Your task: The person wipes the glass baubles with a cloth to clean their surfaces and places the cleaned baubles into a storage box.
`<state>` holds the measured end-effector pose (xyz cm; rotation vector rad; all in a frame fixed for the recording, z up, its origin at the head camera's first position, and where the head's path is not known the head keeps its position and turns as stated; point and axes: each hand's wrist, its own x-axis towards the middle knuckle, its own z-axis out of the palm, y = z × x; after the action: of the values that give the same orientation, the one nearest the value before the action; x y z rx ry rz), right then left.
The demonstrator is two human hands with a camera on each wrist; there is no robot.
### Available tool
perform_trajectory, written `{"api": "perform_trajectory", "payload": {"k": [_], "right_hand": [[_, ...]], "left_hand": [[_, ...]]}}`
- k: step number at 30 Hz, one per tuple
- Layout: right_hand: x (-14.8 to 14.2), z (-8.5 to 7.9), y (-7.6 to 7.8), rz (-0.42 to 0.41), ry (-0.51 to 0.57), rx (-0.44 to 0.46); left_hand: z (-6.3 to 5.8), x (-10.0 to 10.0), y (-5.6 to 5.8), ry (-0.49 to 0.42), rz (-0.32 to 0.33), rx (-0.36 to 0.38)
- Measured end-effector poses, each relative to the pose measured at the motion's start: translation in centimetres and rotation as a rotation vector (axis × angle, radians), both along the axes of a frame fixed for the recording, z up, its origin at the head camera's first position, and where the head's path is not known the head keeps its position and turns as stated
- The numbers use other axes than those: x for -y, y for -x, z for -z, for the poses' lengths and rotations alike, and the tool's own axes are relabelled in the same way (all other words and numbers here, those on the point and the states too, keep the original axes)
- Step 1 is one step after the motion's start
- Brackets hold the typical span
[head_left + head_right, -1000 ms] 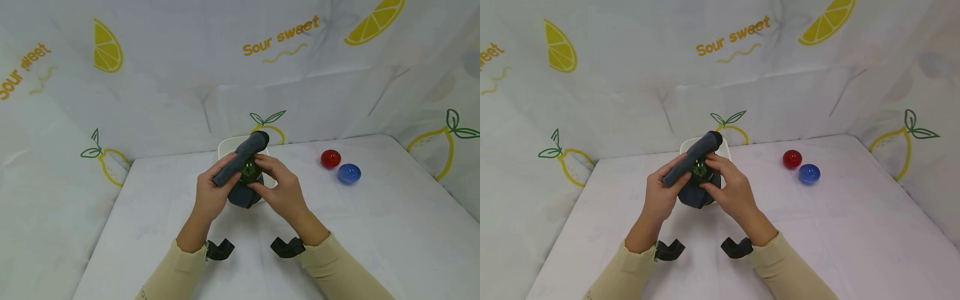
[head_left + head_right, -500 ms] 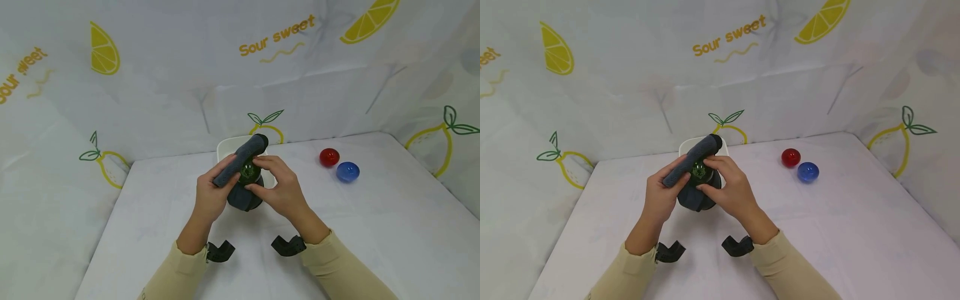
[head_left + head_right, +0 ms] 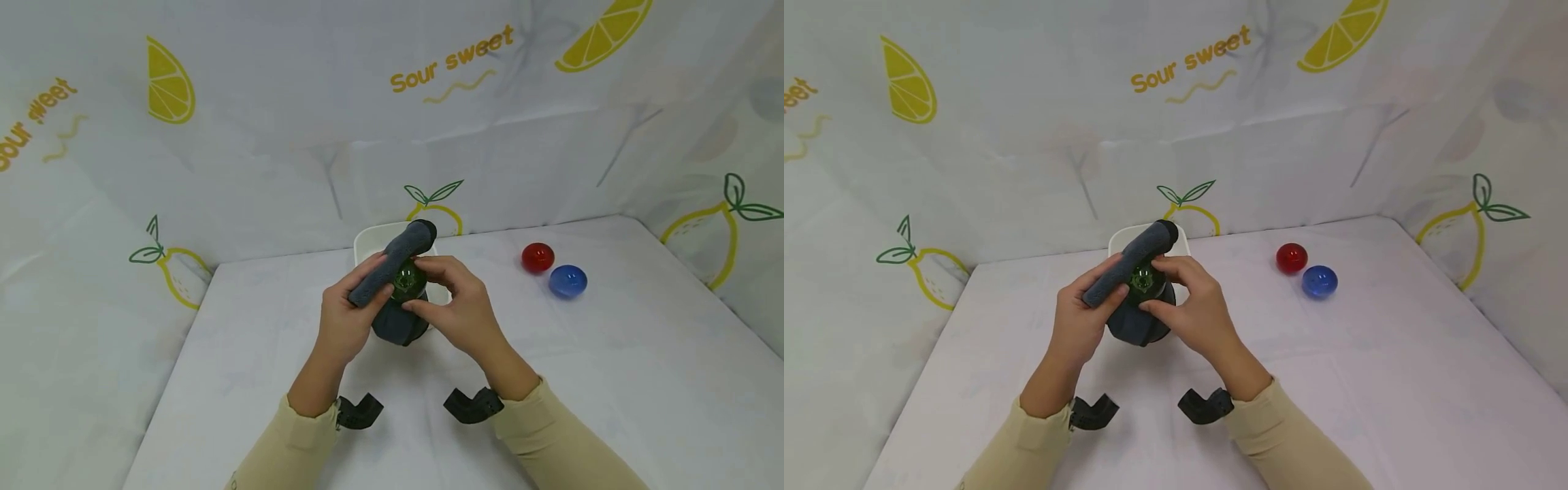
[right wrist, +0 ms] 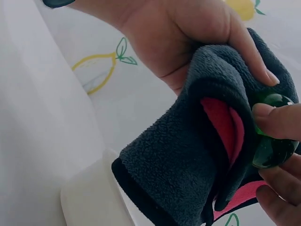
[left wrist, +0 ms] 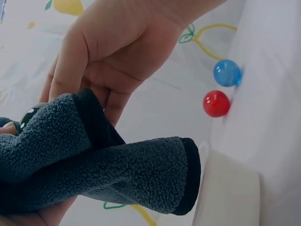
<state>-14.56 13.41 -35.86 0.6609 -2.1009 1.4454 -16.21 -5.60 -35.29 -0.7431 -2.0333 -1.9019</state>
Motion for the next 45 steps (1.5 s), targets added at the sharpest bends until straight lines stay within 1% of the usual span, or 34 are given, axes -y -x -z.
{"api": "perform_trajectory", "payload": {"k": [3,6,11,13,14,15,17,19,22,26,28,30,32,34,38,41,45], "right_hand": [[-0.3,-0.3,0.2,-0.095,0.083,0.048],[-0.5,-0.5,0.3,-0.157,0.145,0.112],[-0.9,-0.7,0.2,-0.210,0.246,0.300],[-0.8,-0.6,0.2,-0.205,0.267,0.347],[-0.8,-0.5,0.2,-0.200,0.274,0.355],[-0.6,-0.4,0.2,-0.185,0.269,0.348],[-0.4,-0.1,0.2,-0.137,0.228,0.300],[0.0,0.1,0.2,-0.075,0.172,0.234],[0.4,0.4,0.1,0.048,0.050,0.123],[0.8,0.6,0.0,0.182,-0.076,-0.016],[0.9,0.6,-0.1,0.217,-0.109,-0.067],[0.9,0.5,-0.1,0.231,-0.116,-0.094],[0.8,0.4,-0.2,0.233,-0.104,-0.092],[0.5,0.3,-0.2,0.234,-0.087,-0.067],[0.2,0.2,-0.1,0.229,-0.043,0.011],[0.0,0.1,-0.1,0.190,-0.011,0.082],[-0.3,0.1,0.0,0.114,0.033,0.169]], "left_hand": [[-0.2,0.2,0.0,-0.024,0.025,0.010],[-0.5,0.3,0.1,-0.057,0.059,0.026],[-0.5,0.5,0.2,-0.093,0.101,0.075],[-0.3,0.5,0.3,-0.096,0.101,0.092],[-0.2,0.4,0.3,-0.093,0.098,0.096],[-0.1,0.4,0.3,-0.088,0.093,0.095],[0.2,0.2,0.4,-0.059,0.070,0.072],[0.4,-0.1,0.4,-0.017,0.036,0.037],[0.6,-0.4,0.3,0.045,-0.016,-0.008],[0.8,-0.6,0.0,0.090,-0.052,-0.017],[0.8,-0.7,0.0,0.094,-0.057,-0.025],[0.8,-0.8,0.0,0.085,-0.058,-0.033],[0.7,-0.8,-0.1,0.070,-0.053,-0.041],[0.6,-0.8,-0.1,0.058,-0.046,-0.043],[0.7,-0.8,0.0,0.053,-0.033,-0.055],[0.7,-0.7,0.0,0.052,-0.028,-0.059],[0.7,-0.6,0.0,0.040,-0.019,-0.050]]}}
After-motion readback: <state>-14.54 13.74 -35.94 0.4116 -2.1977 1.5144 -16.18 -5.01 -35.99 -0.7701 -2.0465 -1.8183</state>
